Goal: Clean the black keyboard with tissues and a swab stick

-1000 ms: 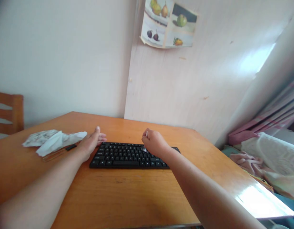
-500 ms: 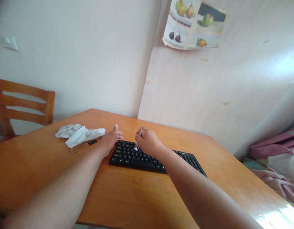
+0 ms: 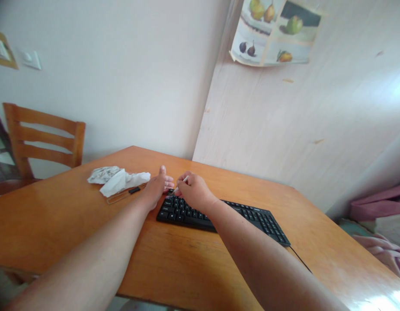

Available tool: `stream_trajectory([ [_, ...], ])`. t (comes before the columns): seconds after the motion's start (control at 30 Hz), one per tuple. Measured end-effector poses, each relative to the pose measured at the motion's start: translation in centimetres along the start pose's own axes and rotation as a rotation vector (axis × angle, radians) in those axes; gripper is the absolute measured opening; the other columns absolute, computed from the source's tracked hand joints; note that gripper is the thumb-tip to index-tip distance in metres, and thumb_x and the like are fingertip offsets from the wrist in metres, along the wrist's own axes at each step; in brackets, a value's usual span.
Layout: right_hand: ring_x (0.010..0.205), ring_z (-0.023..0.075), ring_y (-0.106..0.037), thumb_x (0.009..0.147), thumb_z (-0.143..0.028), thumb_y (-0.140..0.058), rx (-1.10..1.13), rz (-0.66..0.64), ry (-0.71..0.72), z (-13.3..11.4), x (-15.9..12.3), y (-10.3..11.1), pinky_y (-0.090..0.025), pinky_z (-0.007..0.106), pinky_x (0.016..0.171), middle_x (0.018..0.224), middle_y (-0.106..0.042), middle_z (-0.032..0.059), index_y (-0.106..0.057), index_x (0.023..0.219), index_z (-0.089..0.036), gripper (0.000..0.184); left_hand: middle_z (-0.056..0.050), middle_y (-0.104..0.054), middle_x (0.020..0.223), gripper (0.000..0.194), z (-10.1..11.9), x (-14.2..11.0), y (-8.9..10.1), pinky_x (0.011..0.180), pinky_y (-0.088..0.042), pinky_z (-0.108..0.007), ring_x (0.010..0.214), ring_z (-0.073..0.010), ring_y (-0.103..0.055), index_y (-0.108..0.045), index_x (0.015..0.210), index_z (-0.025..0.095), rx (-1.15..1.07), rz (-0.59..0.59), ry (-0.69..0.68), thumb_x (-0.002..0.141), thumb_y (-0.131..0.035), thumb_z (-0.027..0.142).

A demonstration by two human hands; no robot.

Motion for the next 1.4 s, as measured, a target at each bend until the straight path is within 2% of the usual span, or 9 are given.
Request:
stream_trajectory([
  [0.23,0.055,0.0135,-0.065,0.087,-0.019,-0.050,-0.295,0.143,-0.060,2.8,-1.6,6.6,-0.043,0.021,0.051,0.061,-0.069,0.0025,-0.058,0.080,-0.018,0.010,-0.016,-0.075,0.083,0.083,-1.0,0.9,0.0,0.075,-0.054,-0.038,0.081,-0.0267,-0.072,-0.069,0.084,0.016,0.023,-0.001,-0.036,0.081,-0.021,0.085],
  [0.33,0.052,0.0126,-0.061,0.084,-0.017,-0.050,-0.524,0.170,-0.058,2.8,-2.4,9.7,-0.037,0.020,0.050,0.054,-0.064,0.0006,-0.055,0.071,-0.019,0.014,-0.016,-0.075,0.083,0.084,-0.8,0.8,0.1,0.076,-0.054,-0.038,0.081,-0.0271,-0.072,-0.069,0.083,0.016,0.019,0.008,-0.042,0.080,-0.023,0.086],
  [0.43,0.051,0.0123,-0.059,0.081,-0.015,-0.051,-0.654,0.224,-0.026,1.9,-2.9,11.7,-0.035,0.021,0.049,0.054,-0.063,0.0008,-0.053,0.067,-0.019,0.015,-0.016,-0.075,0.085,0.084,-0.6,0.6,0.2,0.076,-0.054,-0.039,0.081,-0.0271,-0.072,-0.069,0.083,0.016,0.012,0.014,-0.044,0.079,-0.024,0.087],
  [0.57,0.054,0.0131,-0.064,0.085,-0.017,-0.054,-0.363,0.234,-0.041,0.8,-2.4,10.4,-0.043,0.020,0.051,0.060,-0.068,0.0017,-0.057,0.077,-0.019,0.009,-0.016,-0.075,0.085,0.082,-0.4,0.2,0.2,0.077,-0.054,-0.039,0.080,-0.0267,-0.071,-0.068,0.084,0.015,0.011,0.021,-0.047,0.081,-0.025,0.085],
  [0.73,0.064,0.0131,-0.069,0.092,-0.019,-0.055,0.128,0.145,-0.091,-0.2,-0.9,4.6,-0.055,0.023,0.060,0.070,-0.071,0.0031,-0.056,0.084,-0.018,0.008,-0.016,-0.074,0.086,0.079,0.1,-0.3,0.2,0.077,-0.054,-0.038,0.081,-0.0263,-0.071,-0.067,0.085,0.015,0.011,0.023,-0.032,0.084,-0.026,0.082],
  [0.87,0.064,0.0117,-0.070,0.093,-0.019,-0.057,0.287,0.087,-0.123,-0.2,0.0,1.0,-0.057,0.023,0.062,0.073,-0.072,0.0018,-0.055,0.085,-0.018,0.008,-0.016,-0.075,0.088,0.077,0.6,-0.7,0.2,0.074,-0.054,-0.037,0.081,-0.0262,-0.071,-0.067,0.085,0.015,0.006,0.027,-0.027,0.085,-0.025,0.080],
  [0.97,0.062,0.0108,-0.069,0.094,-0.019,-0.058,0.307,0.053,-0.126,0.2,0.5,0.0,-0.057,0.022,0.061,0.073,-0.072,0.0019,-0.055,0.086,-0.018,0.008,-0.016,-0.075,0.088,0.080,0.4,-0.5,0.1,0.070,-0.054,-0.037,0.079,-0.0265,-0.071,-0.068,0.086,0.015,0.010,0.008,-0.010,0.084,-0.023,0.082],
  [1.13,0.057,0.0112,-0.068,0.093,-0.013,-0.055,0.217,0.148,-0.215,1.5,0.0,2.0,-0.055,0.020,0.055,0.066,-0.070,0.0019,-0.055,0.084,-0.017,0.010,-0.017,-0.075,0.088,0.084,-0.2,0.1,0.0,0.072,-0.054,-0.037,0.080,-0.0261,-0.071,-0.068,0.085,0.015,0.018,0.007,-0.008,0.081,-0.022,0.086],
  [1.4,0.054,0.0134,-0.067,0.088,-0.014,-0.057,0.122,0.291,-0.282,4.9,-2.9,8.9,-0.055,0.021,0.051,0.063,-0.071,0.0028,-0.056,0.084,-0.018,0.005,-0.018,-0.075,0.089,0.083,-0.9,0.6,0.3,0.077,-0.056,-0.038,0.082,-0.0264,-0.072,-0.069,0.087,0.015,-0.002,0.005,-0.028,0.081,-0.025,0.085],
])
Point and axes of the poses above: each hand's wrist, its own x-axis towards the middle knuckle, its own y-axis out of the back of the hand, z = x × y, the point moved 4 cm from there along x, towards the middle knuckle
